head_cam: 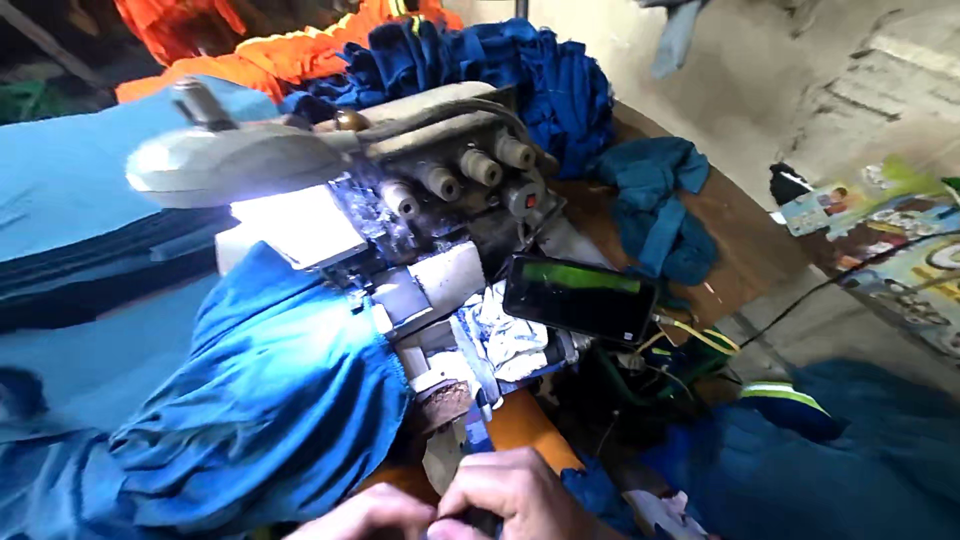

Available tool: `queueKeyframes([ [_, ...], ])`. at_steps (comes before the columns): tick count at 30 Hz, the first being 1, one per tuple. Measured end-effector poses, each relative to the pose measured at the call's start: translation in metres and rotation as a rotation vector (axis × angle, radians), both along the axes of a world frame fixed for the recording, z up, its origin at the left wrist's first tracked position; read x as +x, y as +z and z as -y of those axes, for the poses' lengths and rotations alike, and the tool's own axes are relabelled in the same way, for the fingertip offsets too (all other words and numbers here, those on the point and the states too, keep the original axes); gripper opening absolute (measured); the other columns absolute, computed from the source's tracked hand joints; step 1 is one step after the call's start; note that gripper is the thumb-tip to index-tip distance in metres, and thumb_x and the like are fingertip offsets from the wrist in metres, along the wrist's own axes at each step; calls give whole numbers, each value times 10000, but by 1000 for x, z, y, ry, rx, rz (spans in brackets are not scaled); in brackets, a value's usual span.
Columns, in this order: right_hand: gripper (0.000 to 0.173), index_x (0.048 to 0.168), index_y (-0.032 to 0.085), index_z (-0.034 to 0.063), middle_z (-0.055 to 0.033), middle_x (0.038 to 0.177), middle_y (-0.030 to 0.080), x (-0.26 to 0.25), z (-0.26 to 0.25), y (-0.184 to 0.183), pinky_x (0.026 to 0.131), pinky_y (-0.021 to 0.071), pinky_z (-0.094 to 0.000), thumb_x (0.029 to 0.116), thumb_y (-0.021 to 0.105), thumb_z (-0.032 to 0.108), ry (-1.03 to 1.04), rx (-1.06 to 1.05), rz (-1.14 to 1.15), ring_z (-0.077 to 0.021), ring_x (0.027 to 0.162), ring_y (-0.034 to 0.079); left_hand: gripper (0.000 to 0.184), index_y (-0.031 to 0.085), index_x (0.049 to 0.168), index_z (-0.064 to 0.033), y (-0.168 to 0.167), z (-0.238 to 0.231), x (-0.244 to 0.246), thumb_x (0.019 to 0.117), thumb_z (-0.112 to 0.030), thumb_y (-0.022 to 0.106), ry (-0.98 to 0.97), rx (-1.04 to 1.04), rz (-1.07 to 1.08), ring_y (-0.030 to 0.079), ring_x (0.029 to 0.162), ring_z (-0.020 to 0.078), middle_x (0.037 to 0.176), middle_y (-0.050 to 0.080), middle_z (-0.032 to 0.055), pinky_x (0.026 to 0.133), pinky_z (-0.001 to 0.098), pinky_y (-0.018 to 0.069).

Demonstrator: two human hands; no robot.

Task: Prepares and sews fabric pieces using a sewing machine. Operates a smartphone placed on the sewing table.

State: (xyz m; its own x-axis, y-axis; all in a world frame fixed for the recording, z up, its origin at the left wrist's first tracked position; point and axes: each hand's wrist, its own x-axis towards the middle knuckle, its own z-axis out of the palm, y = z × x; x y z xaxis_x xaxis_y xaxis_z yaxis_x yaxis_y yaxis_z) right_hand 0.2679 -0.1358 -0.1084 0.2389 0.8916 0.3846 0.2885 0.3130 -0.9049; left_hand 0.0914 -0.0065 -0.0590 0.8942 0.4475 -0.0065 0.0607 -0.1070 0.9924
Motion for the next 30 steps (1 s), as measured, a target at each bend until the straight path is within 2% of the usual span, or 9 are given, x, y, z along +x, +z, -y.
queueKeyframes([
  [3, 255, 832, 721, 12, -65, 747, 700, 3, 3, -3, 609, 542, -251, 963, 702, 230, -157, -94, 1, -82, 681, 658, 203, 719, 1077, 7, -5, 16, 20, 925, -122, 752, 48, 79, -64, 705, 821, 72, 956, 750, 38, 749, 278, 614],
  [9, 246, 859, 710, 8, -25, 760, 685, 7, 4, 5, 623, 506, -170, 1001, 659, 202, -67, -161, -107, 1, 692, 615, 234, 743, 1058, -28, -20, 5, 13, 951, -237, 736, 20, 60, 57, 702, 809, 36, 928, 754, 4, 751, 223, 606],
  [13, 364, 987, 719, -11, -46, 857, 703, 0, 6, 2, 680, 532, -178, 1032, 622, 338, 36, -109, -119, -7, 759, 631, 221, 731, 919, -65, -22, 9, 8, 994, -266, 677, 139, 78, 79, 682, 694, 16, 793, 727, -33, 645, 198, 593],
  [15, 374, 982, 712, -9, -59, 876, 704, -5, 7, 4, 668, 539, -196, 1006, 663, 361, 25, -111, -100, -27, 761, 636, 273, 706, 879, -88, -22, 13, 10, 1015, -316, 642, 207, 55, 76, 650, 643, 25, 747, 685, -41, 594, 202, 570],
  [18, 257, 918, 719, 10, -41, 833, 693, -6, 8, 7, 629, 503, -177, 1001, 674, 249, -9, -126, -64, -14, 722, 608, 271, 713, 942, -79, -23, 11, 6, 1009, -334, 651, 151, 48, 107, 642, 670, 22, 790, 688, -34, 608, 194, 563],
  [20, 259, 882, 714, 20, -29, 810, 673, -1, 10, 8, 623, 482, -169, 989, 696, 255, 8, -135, -49, -11, 720, 591, 242, 724, 1002, -68, -18, 4, 0, 988, -307, 689, 64, 29, 101, 653, 717, 28, 844, 710, -22, 651, 200, 566],
  [23, 316, 810, 685, 33, -18, 763, 621, 5, 12, 7, 611, 442, -169, 964, 732, 305, 20, -136, -33, -19, 717, 559, 207, 742, 967, -89, -15, -1, -3, 1005, -276, 661, 55, 53, 50, 679, 700, 39, 829, 727, -28, 642, 210, 592],
  [27, 238, 981, 752, 33, -27, 909, 713, 4, 10, 13, 687, 553, -191, 971, 714, 268, 47, -168, -99, -32, 802, 652, 217, 738, 970, -89, -13, -4, -3, 1035, -250, 608, 26, 99, 44, 678, 703, 34, 826, 723, -32, 643, 206, 587],
  [30, 164, 974, 757, 28, -29, 896, 715, 1, 6, 15, 685, 549, -182, 962, 711, 185, 37, -146, -113, -28, 794, 651, 200, 738, 983, -89, -15, -6, -1, 1018, -252, 628, 33, 80, 65, 670, 733, 40, 872, 722, -19, 653, 205, 576],
])
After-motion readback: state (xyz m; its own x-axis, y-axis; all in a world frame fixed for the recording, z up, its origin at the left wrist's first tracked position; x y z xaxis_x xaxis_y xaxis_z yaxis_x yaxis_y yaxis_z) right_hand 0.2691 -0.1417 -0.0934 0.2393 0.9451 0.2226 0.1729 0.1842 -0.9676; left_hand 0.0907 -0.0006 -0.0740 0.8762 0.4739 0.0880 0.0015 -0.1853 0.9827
